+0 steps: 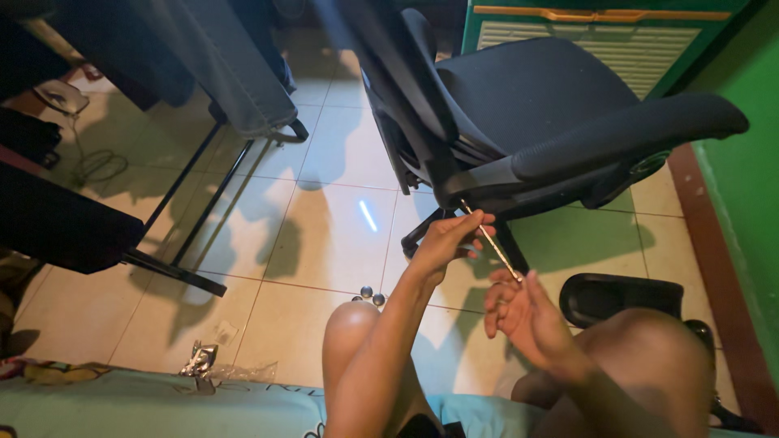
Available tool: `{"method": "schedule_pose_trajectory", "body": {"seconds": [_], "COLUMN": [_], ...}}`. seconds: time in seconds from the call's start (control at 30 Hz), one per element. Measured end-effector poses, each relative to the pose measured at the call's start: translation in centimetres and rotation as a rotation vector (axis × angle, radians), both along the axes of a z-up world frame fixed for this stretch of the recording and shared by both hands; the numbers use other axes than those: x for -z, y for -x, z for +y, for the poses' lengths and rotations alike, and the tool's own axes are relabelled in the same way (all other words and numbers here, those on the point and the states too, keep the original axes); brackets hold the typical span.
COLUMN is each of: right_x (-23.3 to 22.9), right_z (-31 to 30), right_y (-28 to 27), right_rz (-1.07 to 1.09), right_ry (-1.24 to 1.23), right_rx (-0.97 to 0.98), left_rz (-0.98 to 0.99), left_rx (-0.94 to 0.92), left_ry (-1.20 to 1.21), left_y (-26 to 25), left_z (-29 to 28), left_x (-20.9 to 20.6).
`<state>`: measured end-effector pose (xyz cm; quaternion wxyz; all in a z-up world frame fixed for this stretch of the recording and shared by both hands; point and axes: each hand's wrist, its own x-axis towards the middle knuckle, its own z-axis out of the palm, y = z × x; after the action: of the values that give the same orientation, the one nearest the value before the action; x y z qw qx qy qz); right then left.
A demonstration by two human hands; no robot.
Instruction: The person sits on the floor and uses an Allen key to tighten screws on the underside of an office chair, securing the armrests to the seat base. The person rotates the chair to access different screw locations and continues tightening throughout the clip.
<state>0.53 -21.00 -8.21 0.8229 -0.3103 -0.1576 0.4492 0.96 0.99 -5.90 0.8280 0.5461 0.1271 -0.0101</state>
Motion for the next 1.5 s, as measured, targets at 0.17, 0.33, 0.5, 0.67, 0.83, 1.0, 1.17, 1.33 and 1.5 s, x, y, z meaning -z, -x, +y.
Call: {"method": "schedule_pose_trajectory", "body": {"seconds": [0.17, 0.33, 0.5, 0.67, 0.83, 1.0, 1.17, 1.33, 1.5], "right_x": [1.5, 0.1, -2.3, -0.5, 0.6, -0.6, -0.5, 0.4, -0.4], "right_z": [0.4, 1.2, 1.8, 1.4, 1.4, 0.8, 1.0, 1.1, 2.5], "right_y": [-0.4, 1.0, 0.0, -0.1, -0.9, -0.3, -0.5, -0.4, 0.2], "right_rz": [-0.015, -0.998, -0.200, 0.237, -0.120, -1.220, -0.767, -0.046, -0.281], "right_ry": [0.092, 0.714, 0.346, -0.082, 0.183, 0.737, 0.467, 0.215, 0.419], "right_rx": [0.136, 0.551, 0.124, -0.238, 0.057, 0.754, 0.468, 0.002, 0.241], "left_rz": [-0.010, -0.085, -0.130, -0.121, -0.107, 0.027, -0.018, -0.031, -0.031], "left_rx": [0.022, 0.112, 0.151, 0.150, 0.118, -0.146, -0.164, -0.129, -0.083], "left_ry": [-0.001, 0.063, 0.125, 0.149, 0.146, -0.209, -0.172, -0.131, -0.058], "left_y": [0.2, 0.9, 0.6, 0.6, 1.1, 1.1, 0.7, 0.4, 0.5], "left_z": [0.0, 0.4, 0.5, 0.5, 0.4, 0.0, 0.2, 0.4, 0.4], "left_x": [-0.6, -0.7, -0.6, -0.3, -1.3, -1.6, -0.6, 0.1, -0.5]}}
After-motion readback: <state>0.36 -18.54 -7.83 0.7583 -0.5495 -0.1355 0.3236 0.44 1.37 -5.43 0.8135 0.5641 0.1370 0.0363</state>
